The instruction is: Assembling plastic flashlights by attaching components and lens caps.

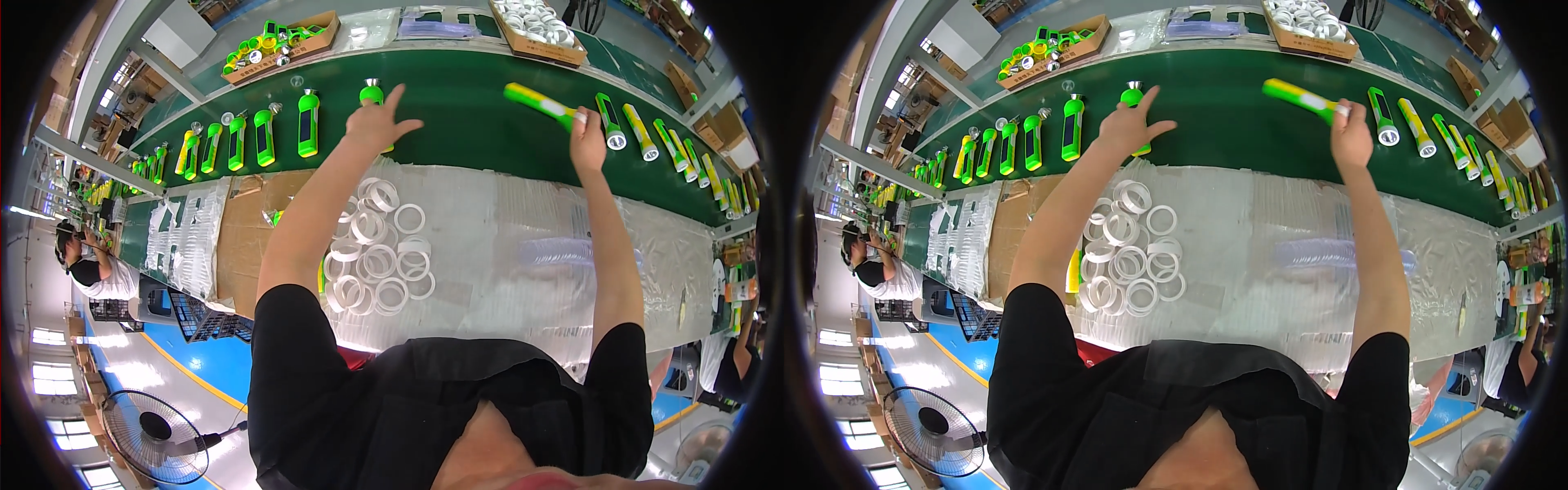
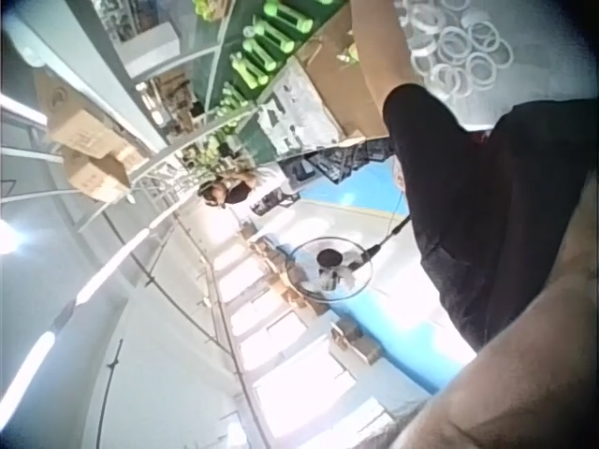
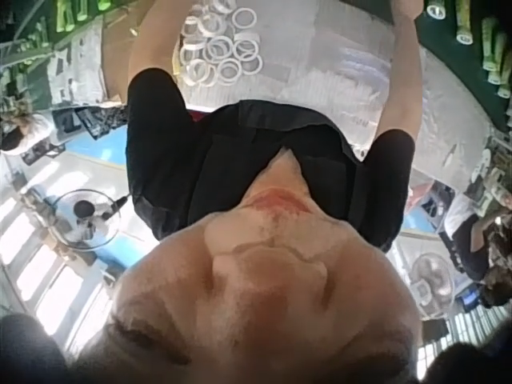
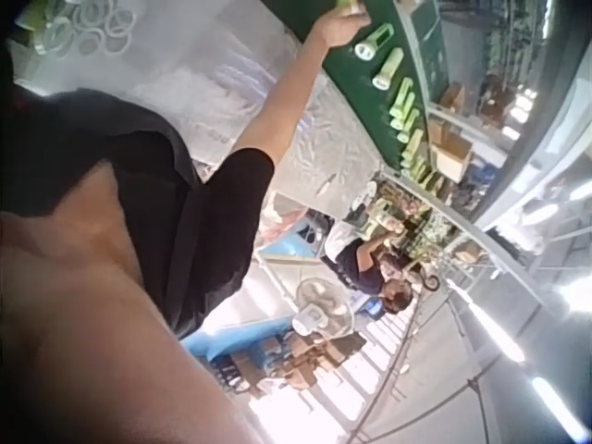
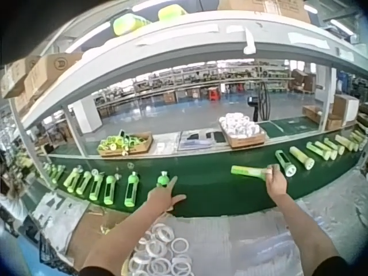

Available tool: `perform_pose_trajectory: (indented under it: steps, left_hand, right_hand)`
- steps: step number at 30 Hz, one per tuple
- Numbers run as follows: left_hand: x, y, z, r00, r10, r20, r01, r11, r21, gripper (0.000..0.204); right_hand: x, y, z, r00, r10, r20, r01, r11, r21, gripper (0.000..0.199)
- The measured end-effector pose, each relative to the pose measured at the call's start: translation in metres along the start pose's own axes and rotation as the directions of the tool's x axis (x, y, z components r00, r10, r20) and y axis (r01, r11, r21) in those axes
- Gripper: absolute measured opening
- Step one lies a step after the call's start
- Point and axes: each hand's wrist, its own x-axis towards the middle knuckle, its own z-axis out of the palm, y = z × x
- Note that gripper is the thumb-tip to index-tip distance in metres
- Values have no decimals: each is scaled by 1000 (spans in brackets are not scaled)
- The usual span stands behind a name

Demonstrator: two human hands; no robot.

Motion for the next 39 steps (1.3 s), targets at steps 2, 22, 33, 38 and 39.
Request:
perform_pose_trajectory:
  steps: [2, 22, 33, 38, 39]
  left_hand:
    - [20, -29, 23, 995, -74, 63, 72, 997, 33, 80]
    - [-195, 123, -28, 749, 545, -378, -641, 450, -621, 31]
    - [-215, 139, -9, 707, 660, -253, -350, 17, -937, 32]
    - [-229, 140, -16, 584, 612, -534, -699, 43, -714, 40]
    - [-230, 141, -15, 502, 649, -572, -788, 69, -612, 50]
  right_hand:
    - [23, 37, 6, 997, 53, 53, -44, 987, -155, 43]
    - [-223, -122, -170, 698, -12, 716, -715, 26, 698, 38]
    - [-257, -142, -217, 529, -293, 796, -719, 343, 604, 63]
    - [-263, -139, -197, 574, -276, 771, -671, 380, 636, 54]
    - [-266, -138, -193, 576, -275, 770, -671, 380, 637, 54]
